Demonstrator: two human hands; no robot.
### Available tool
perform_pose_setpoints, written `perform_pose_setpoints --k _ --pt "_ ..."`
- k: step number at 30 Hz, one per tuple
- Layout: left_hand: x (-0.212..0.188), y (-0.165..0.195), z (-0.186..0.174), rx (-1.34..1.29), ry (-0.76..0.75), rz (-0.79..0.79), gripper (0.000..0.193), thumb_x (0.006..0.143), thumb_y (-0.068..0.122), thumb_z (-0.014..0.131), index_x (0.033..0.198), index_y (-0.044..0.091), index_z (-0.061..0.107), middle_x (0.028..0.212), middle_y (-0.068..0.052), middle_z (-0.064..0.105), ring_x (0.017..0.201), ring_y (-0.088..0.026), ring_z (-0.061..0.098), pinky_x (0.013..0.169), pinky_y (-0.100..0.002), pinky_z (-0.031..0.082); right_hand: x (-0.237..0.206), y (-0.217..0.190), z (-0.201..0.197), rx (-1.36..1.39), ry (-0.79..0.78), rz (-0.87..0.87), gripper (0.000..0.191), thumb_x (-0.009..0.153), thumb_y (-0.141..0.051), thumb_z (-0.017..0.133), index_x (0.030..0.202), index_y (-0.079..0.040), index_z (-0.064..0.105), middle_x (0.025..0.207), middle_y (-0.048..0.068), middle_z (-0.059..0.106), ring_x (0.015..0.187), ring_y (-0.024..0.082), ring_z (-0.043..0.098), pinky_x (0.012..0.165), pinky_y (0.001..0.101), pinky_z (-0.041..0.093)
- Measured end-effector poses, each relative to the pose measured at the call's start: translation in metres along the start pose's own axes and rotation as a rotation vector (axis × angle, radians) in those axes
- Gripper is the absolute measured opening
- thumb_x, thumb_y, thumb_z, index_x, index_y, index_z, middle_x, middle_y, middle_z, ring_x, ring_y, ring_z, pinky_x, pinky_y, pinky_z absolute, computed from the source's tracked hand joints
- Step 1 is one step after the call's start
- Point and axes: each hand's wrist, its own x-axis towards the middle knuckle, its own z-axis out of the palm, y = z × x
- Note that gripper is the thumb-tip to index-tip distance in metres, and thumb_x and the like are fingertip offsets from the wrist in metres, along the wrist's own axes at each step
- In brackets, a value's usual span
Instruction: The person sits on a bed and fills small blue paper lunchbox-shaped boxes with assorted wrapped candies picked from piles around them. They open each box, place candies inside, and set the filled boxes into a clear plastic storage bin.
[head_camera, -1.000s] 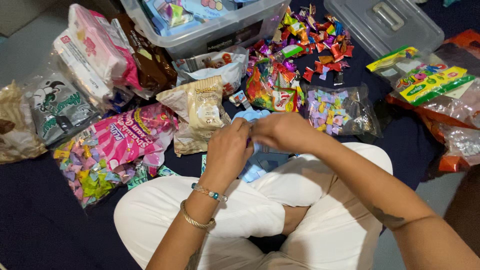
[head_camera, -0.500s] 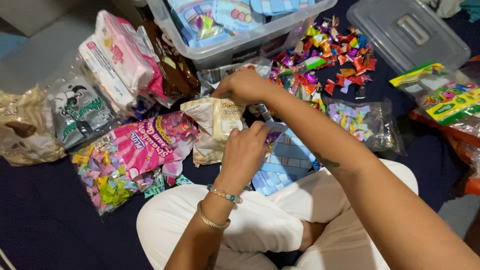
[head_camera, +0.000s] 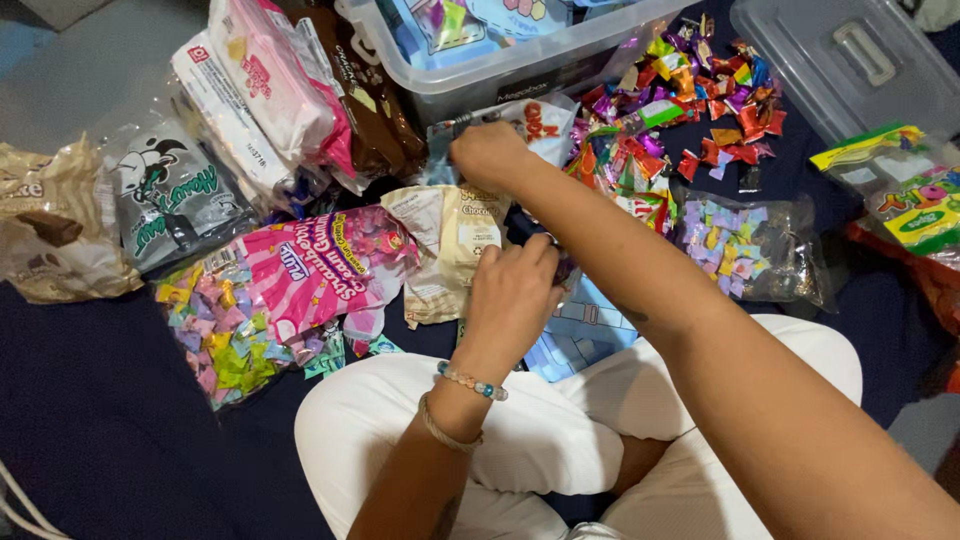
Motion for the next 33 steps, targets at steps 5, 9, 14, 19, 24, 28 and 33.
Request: perform_pose_setpoints --k 5,9,14,19,24,28,33 --pt "-0.001 0.002 0.0 0.058 -0.024 -0.004 0.035 0.073 0.019 0.082 0.101 0.005 0.068 0.1 -0.008 0.06 0.088 -0.026 0.063 0.082 -0.044 0.042 0.005 -0.007 -0.001 -0.113 -0.155 0.024 0.012 0.078 -0.016 0.067 0.075 -0.011 0.078 0.078 0.013 0.075 0.072 0.032 0.075 0.06 0.0452 0.059" --pt "-0.003 -0.001 -0.004 0.045 -0.034 -0.011 0.037 0.073 0.021 0.083 0.103 0.005 0.068 0.101 -0.008 0.061 0.091 -0.026 0.062 0.083 -0.044 0.042 0.007 -0.012 -0.017 -0.151 -0.195 -0.012 0.015 0.084 -0.016 0.066 0.079 -0.011 0.079 0.082 0.013 0.075 0.074 0.031 0.075 0.062 0.0453 0.058" --pt "0.0 0.001 -0.004 -0.019 0.036 0.013 0.045 0.073 0.02 0.083 0.112 0.003 0.069 0.112 -0.008 0.063 0.094 -0.025 0.061 0.083 -0.043 0.041 -0.019 0.007 -0.05 0.142 0.012 0.019 0.02 0.067 -0.016 0.068 0.083 -0.017 0.081 0.084 0.013 0.074 0.074 0.034 0.073 0.055 0.0482 0.055" --pt "0.004 0.007 -0.001 -0.012 -0.001 0.004 0.045 0.074 0.021 0.083 0.113 0.004 0.068 0.11 -0.007 0.062 0.095 -0.025 0.062 0.085 -0.043 0.042 -0.026 0.004 -0.052 -0.125 -0.153 -0.177 0.011 0.082 -0.018 0.066 0.08 -0.015 0.077 0.078 0.01 0.073 0.072 0.031 0.074 0.058 0.0453 0.056" --pt "0.0 0.005 -0.003 0.026 0.011 0.01 0.043 0.074 0.022 0.084 0.109 0.003 0.068 0.112 -0.009 0.063 0.096 -0.025 0.062 0.088 -0.044 0.042 -0.001 -0.01 -0.039 -0.199 -0.126 -0.236 0.015 0.084 -0.022 0.066 0.074 -0.017 0.076 0.072 0.007 0.071 0.072 0.028 0.074 0.059 0.043 0.055" --pt "0.001 -0.001 -0.003 -0.022 0.017 0.001 0.043 0.074 0.022 0.083 0.111 0.005 0.069 0.11 -0.007 0.063 0.096 -0.024 0.062 0.086 -0.043 0.041 -0.004 -0.002 -0.041 -0.063 -0.123 -0.291 0.013 0.082 -0.023 0.066 0.078 -0.016 0.075 0.071 0.009 0.072 0.067 0.031 0.073 0.055 0.0459 0.054" --pt "0.008 -0.001 0.004 -0.021 -0.027 0.013 0.039 0.075 0.021 0.083 0.107 0.005 0.069 0.109 -0.008 0.063 0.095 -0.025 0.062 0.087 -0.044 0.042 -0.018 -0.004 -0.029 -0.237 -0.272 -0.21 0.011 0.082 -0.02 0.066 0.078 -0.016 0.076 0.076 0.007 0.074 0.073 0.028 0.075 0.061 0.0438 0.055"
